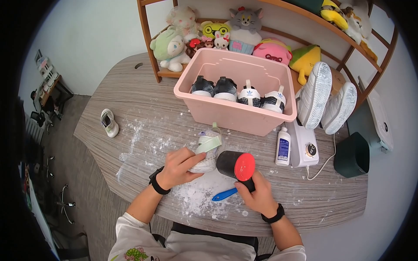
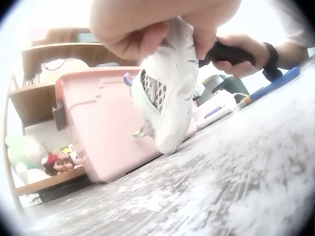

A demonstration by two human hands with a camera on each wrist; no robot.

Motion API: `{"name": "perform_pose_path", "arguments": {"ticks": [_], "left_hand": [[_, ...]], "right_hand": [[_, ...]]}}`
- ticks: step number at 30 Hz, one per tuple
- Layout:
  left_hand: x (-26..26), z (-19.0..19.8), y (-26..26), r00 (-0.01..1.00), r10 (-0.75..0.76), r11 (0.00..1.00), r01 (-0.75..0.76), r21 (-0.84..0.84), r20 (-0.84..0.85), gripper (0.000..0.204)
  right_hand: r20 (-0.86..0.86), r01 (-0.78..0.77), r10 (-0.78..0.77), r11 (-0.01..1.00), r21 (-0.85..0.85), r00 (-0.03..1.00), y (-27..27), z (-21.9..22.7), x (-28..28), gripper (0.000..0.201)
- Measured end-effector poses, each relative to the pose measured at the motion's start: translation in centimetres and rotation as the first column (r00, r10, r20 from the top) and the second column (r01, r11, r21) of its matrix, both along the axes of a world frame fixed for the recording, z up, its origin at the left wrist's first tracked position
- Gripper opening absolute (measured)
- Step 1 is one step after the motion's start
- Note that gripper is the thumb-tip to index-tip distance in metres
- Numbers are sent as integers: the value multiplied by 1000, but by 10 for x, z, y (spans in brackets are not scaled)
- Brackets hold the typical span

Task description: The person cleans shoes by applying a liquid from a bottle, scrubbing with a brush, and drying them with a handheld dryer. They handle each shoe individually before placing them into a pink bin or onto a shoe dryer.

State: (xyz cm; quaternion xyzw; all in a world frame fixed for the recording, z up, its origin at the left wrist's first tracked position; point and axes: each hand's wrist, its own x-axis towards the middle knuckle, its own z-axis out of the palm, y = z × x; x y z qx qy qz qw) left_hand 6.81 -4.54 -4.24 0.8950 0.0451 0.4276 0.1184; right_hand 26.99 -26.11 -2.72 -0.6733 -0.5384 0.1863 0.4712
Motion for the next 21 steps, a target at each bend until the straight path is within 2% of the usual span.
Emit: {"name": "perform_pose_path", "arguments": {"ticks": [4,6,9,16,19,21], "left_hand": [[1,-1,-1,1000,19,1000,-19,8,5,60],[2,-1,-2,999,34,999,-35,14,23,61],[3,0,-4,999,50,998,-50,34,11,61],[5,-1,-6,999,48,998,-48,30,9,60],[5,-2,-7,998,55,998,-55,21,9,61],[6,-2,-9,998,61,998,-61,27,31,59]], "right_hand": [[76,-25,21,998,52,997,2,1,1,39],[246,-105,68,985,140,967,2,-3,2,41],[301,-128,53,964,232,952,6,-3,-6,41],[327,-124,56,974,191,943,2,-8,0,45],[394,-118,12,962,247,919,6,-2,-6,43],[484,-171,21,948,269,875,5,-4,-8,46]]}}
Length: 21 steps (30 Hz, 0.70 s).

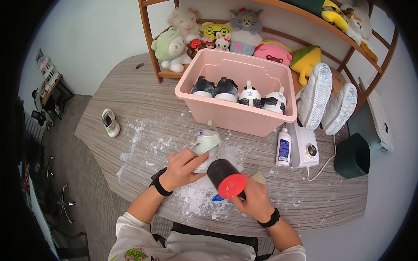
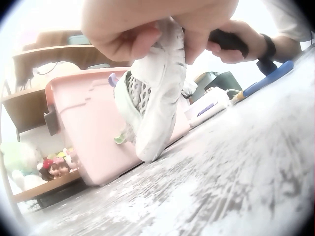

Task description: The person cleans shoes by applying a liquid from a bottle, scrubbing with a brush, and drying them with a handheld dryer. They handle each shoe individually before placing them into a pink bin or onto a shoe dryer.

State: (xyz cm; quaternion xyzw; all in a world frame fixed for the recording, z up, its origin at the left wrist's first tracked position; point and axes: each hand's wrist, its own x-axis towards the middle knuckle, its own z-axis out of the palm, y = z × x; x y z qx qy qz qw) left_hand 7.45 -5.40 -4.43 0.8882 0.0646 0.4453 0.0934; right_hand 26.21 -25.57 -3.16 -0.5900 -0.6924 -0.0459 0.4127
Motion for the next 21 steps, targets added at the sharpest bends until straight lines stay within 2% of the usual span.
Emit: {"name": "perform_pose_path", "arguments": {"ticks": [3,4,6,13,15,19,21], "left_hand": [[1,-1,-4,999,23,998,-21,51,-49,55],[1,-2,-4,999,22,998,-20,52,-50,55],[1,-5,-3,998,13,998,-9,60,-56,53],[1,1,-5,999,1,1000,1,31,-37,55],[1,0,-4,1000,-3,1000,3,11,-27,56],[0,-2,-3,1000,9,1000,-9,22,-21,56],[0,-3,-4,999,21,999,-20,41,-30,57]], "right_hand": [[88,22,-18,999,-48,996,-4,4,-12,50],[87,23,-19,999,-48,996,-2,5,-14,50],[194,-5,5,1000,3,981,0,6,-16,52],[128,30,-26,999,-33,991,-2,2,-2,52],[70,30,-34,998,48,997,1,-2,0,52],[119,33,-36,999,32,992,1,7,-7,51],[94,-75,74,997,0,993,3,7,-10,50]]}}
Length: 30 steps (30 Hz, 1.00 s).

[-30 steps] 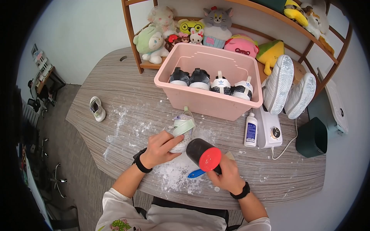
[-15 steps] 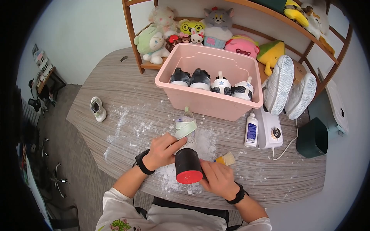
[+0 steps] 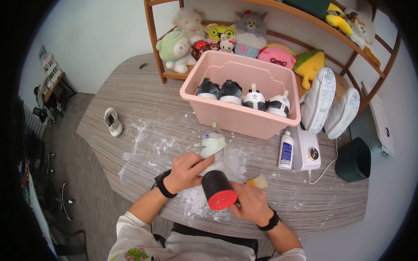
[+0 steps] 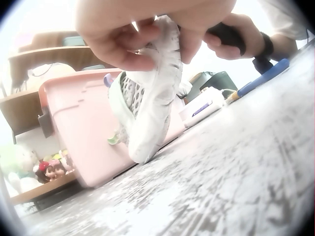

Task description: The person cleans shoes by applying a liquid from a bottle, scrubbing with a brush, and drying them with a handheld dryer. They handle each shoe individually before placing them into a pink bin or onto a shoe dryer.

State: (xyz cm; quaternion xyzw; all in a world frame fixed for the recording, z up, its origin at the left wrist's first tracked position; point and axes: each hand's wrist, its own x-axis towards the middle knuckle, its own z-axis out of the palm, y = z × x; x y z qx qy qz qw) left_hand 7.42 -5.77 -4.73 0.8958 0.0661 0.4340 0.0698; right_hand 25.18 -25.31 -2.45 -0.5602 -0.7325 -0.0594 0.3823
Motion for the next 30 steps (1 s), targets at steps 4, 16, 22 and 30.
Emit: {"name": "perform_pose_path", "arguments": {"ticks": [4,16,22,30], "left_hand": [[0,1,-1,1000,1,1000,-1,-27,7,60],[-1,-2,-4,995,-85,972,94,-217,54,62],[-1,5,-2,998,-68,966,69,-251,12,49],[-3,6,2,991,-107,974,89,-210,-76,45]], "right_hand": [[-24,21,-23,998,-64,999,-4,-5,7,50],[-148,6,-8,1000,-19,989,-3,-8,12,43],[-377,136,-206,970,-204,903,-1,-4,14,33],[-454,30,-128,976,-216,882,-2,-3,13,33]]}}
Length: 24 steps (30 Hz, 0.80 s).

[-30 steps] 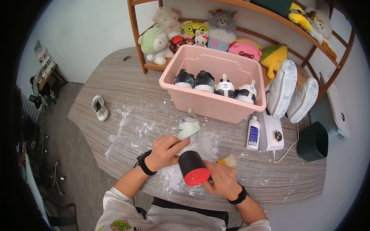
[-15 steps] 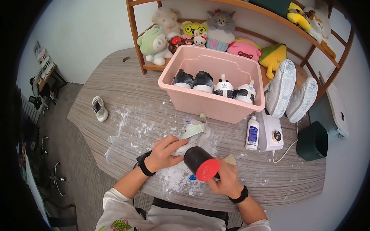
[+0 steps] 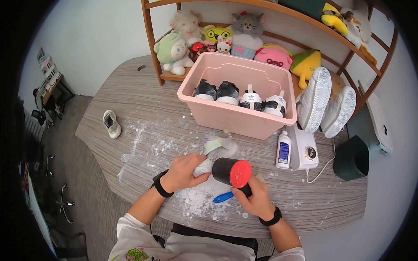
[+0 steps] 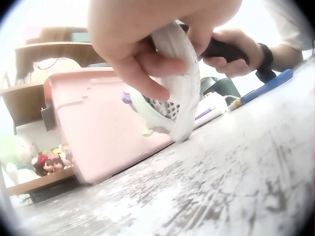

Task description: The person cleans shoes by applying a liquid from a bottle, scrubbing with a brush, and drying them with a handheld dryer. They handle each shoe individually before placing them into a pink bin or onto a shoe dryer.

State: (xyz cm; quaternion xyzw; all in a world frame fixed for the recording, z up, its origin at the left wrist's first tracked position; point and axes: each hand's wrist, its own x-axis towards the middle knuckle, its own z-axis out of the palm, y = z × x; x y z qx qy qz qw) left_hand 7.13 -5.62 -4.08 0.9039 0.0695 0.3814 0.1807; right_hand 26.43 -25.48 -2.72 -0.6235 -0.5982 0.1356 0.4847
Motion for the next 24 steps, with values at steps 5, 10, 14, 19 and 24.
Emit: {"name": "perform_pose_path", "arguments": {"ticks": [5,10,14,19,24], "left_hand": [[2,-4,-2,998,-44,997,41,-63,-49,45],[0,-3,-3,995,-7,994,-5,-114,-102,46],[0,-3,-1,994,-10,994,-3,-110,-112,46],[0,-3,3,986,7,999,-16,-51,-167,46],[1,-3,0,976,46,995,-64,-79,-212,46]], "right_hand": [[-32,99,-103,988,-116,994,1,4,6,33],[6,247,-250,952,-180,968,8,5,17,34],[22,223,-224,948,-226,974,5,9,14,34],[31,117,-114,983,-145,993,5,3,10,35],[54,150,-145,982,-118,988,7,-2,13,36]]}}
